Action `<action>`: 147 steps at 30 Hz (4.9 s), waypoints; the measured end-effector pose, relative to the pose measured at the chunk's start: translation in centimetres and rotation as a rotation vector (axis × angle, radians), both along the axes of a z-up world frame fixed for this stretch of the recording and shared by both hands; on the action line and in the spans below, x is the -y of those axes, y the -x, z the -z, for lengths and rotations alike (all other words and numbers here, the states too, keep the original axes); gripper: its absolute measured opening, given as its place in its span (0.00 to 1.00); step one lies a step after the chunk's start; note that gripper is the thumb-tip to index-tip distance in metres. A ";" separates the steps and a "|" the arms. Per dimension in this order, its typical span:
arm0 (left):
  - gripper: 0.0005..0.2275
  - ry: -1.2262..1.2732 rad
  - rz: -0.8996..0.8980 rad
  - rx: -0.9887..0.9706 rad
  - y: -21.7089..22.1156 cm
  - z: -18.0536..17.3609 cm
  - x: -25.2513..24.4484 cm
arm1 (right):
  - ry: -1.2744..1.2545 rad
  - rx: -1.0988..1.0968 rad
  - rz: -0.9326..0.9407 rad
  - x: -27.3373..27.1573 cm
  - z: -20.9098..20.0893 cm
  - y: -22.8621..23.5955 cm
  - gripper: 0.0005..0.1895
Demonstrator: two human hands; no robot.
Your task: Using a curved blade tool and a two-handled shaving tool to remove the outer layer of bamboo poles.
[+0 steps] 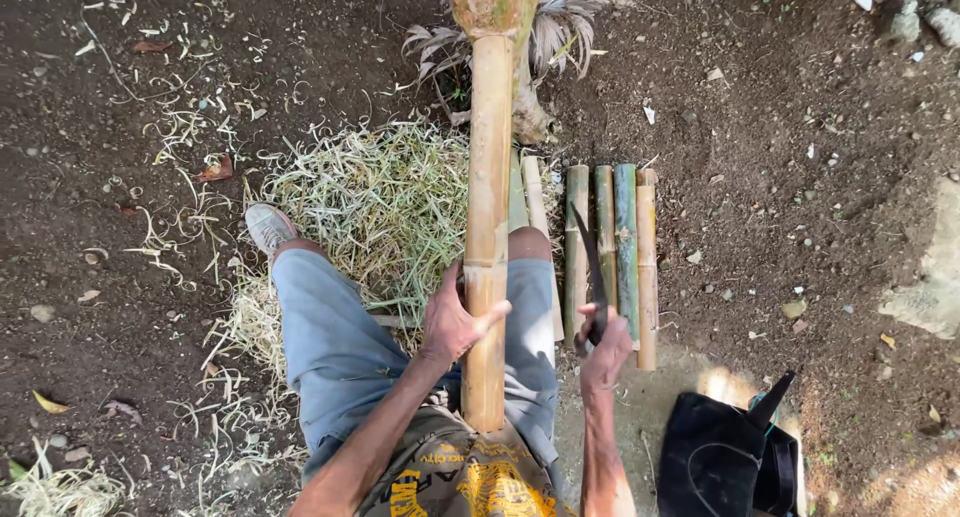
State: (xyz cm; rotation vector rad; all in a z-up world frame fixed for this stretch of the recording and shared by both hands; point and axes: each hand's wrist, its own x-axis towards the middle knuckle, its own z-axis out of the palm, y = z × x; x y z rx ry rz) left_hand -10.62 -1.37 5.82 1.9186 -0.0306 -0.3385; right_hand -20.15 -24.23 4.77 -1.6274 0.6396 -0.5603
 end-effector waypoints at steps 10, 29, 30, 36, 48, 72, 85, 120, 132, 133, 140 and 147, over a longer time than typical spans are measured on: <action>0.13 0.046 -0.109 0.748 -4.3 -4.8 -2.4 | 0.884 0.019 -0.590 -1.5 -3.2 -8.2 0.13; 0.17 -0.173 0.151 0.773 -2.5 4.4 -2.3 | 1.230 0.142 -0.908 -3.0 -2.8 -8.4 0.11; 0.17 -0.172 0.152 0.769 -2.5 4.4 -2.3 | 1.228 0.137 -0.909 -3.0 -2.8 -8.5 0.11; 0.13 -0.134 0.103 0.714 -3.6 5.1 -1.5 | 1.269 0.178 -0.895 -2.4 -2.5 -10.1 0.11; 0.11 -0.137 0.046 0.793 -3.2 4.9 -2.2 | 1.239 0.301 -0.922 -3.0 -2.3 -10.5 0.08; 0.09 -0.098 0.042 0.654 -6.2 7.1 -1.3 | 1.275 0.235 -0.980 -2.0 -2.5 -13.7 0.07; 0.08 -0.177 0.015 0.772 -10.1 8.4 -0.2 | 1.287 0.280 -0.933 -1.6 -2.4 -16.5 0.09; 0.09 -0.262 0.116 0.724 -13.3 3.9 0.0 | 1.179 0.240 -0.845 -1.2 -1.5 -18.3 0.09; 0.09 -0.117 0.014 0.615 -6.8 5.3 -1.2 | 1.323 0.107 -0.918 -2.6 -3.2 -14.5 0.14; 0.09 -0.080 -0.002 0.631 -5.1 6.0 -1.5 | 1.321 0.207 -0.946 -3.0 -3.4 -13.3 0.10; 0.08 -0.012 -0.082 0.703 -2.1 9.0 -1.6 | 1.430 0.244 -1.028 -3.4 -3.5 -11.9 0.10; 0.10 -0.111 -0.054 0.605 -11.1 7.0 -0.2 | 1.433 0.151 -1.005 -2.0 -3.5 -18.6 0.13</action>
